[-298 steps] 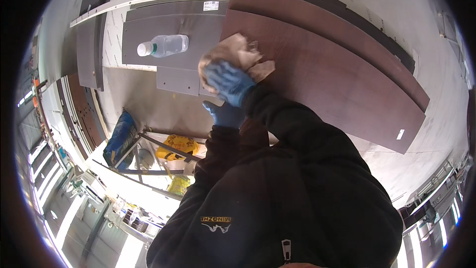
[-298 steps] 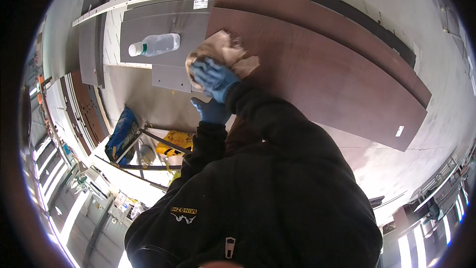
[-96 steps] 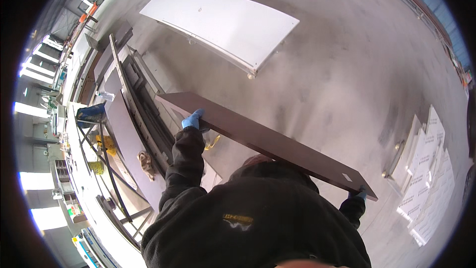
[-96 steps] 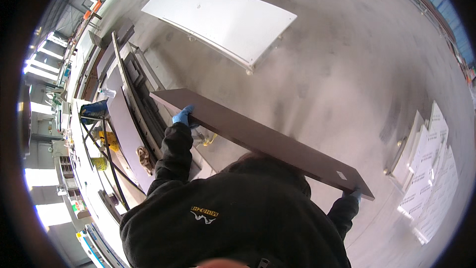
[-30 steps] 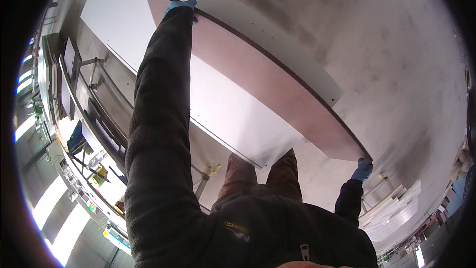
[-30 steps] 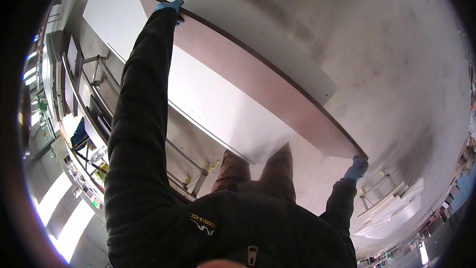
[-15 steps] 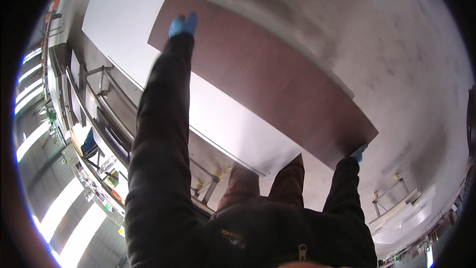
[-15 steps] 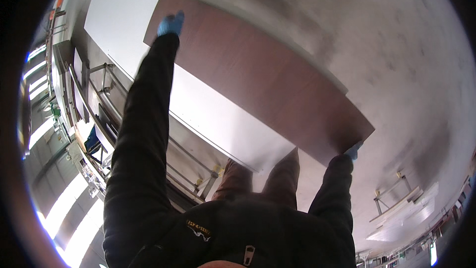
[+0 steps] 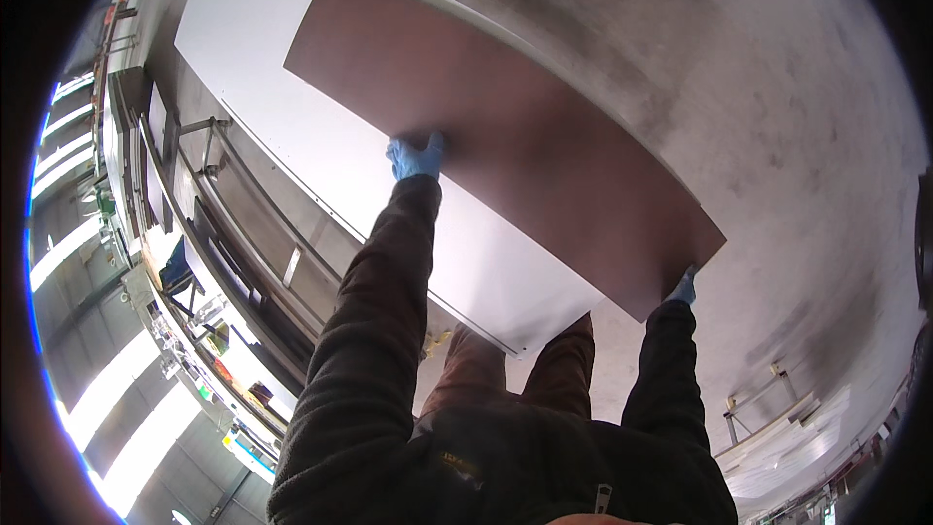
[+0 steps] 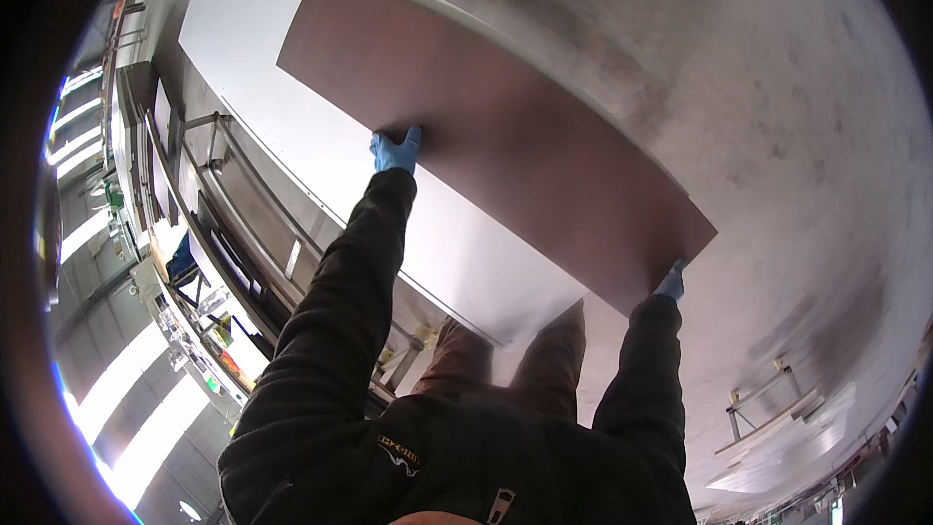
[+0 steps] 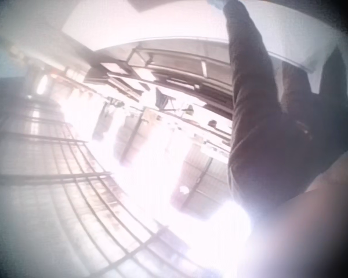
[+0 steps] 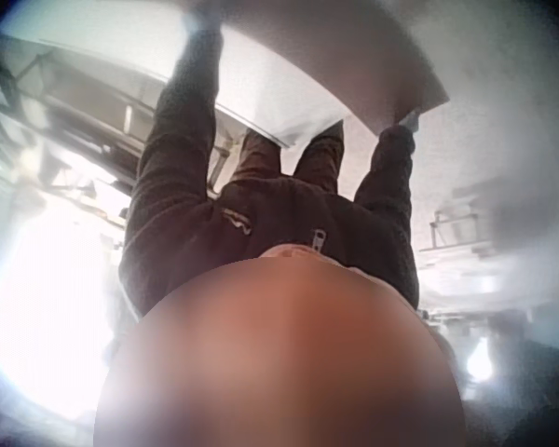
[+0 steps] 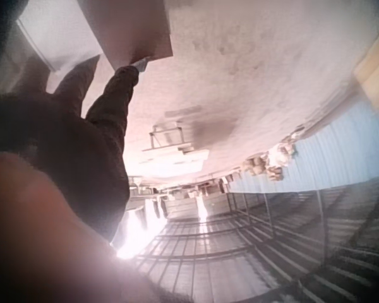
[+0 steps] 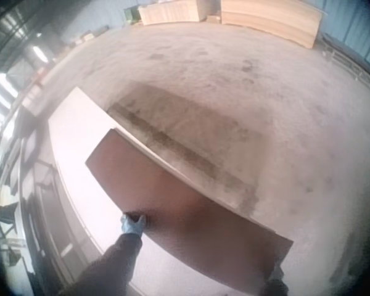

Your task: The person wipes the surfaces of several large flat panels with a cloth, occasionally using a water bottle to moisten the cloth. They handle each panel one at a time, wiping both sides and placing them on a nearby rack.

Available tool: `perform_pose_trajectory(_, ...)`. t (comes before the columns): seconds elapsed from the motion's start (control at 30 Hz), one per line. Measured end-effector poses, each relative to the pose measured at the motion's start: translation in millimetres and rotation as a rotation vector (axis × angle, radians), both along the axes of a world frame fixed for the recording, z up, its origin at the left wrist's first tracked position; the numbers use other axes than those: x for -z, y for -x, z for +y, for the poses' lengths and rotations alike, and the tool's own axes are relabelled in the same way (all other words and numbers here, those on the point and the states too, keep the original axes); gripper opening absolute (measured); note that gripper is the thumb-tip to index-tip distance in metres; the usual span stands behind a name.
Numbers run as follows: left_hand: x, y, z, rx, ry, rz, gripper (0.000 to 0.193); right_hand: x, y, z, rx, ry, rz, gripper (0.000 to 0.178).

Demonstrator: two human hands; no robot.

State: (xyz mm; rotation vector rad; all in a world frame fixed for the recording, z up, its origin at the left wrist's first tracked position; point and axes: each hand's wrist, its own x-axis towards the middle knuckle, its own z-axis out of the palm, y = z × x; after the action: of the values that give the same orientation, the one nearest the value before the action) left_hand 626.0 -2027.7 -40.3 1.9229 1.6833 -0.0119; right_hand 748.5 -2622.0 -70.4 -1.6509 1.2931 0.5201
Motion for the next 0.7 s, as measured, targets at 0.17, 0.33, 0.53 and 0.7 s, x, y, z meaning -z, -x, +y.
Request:
perform_pose_trajectory(0.17, -4, -9, 50, 0.172, 0.037, 0.180, 0.105, 61, -5, -1, -0.108, -0.172, -0.088, 0.076)
perform_pose_trajectory(0.33, -13, 18, 32, 0.268, 0.069, 0.275, 0.104, 99, -2, -12, -0.307, 0.012, -0.096, 0.075)
perform_pose_trajectory(0.53, -78, 216, -143, 0.145, 0.133, 0.196, 0.095, 83, -7, -12, -0.264, -0.296, 0.006, 0.084)
perform_pose_trajectory(0.7, -155, 402, -282, -0.323, 0.387, 0.109, 0.093, 2, -20, 20, -0.931, 0.553, 0.124, 0.099)
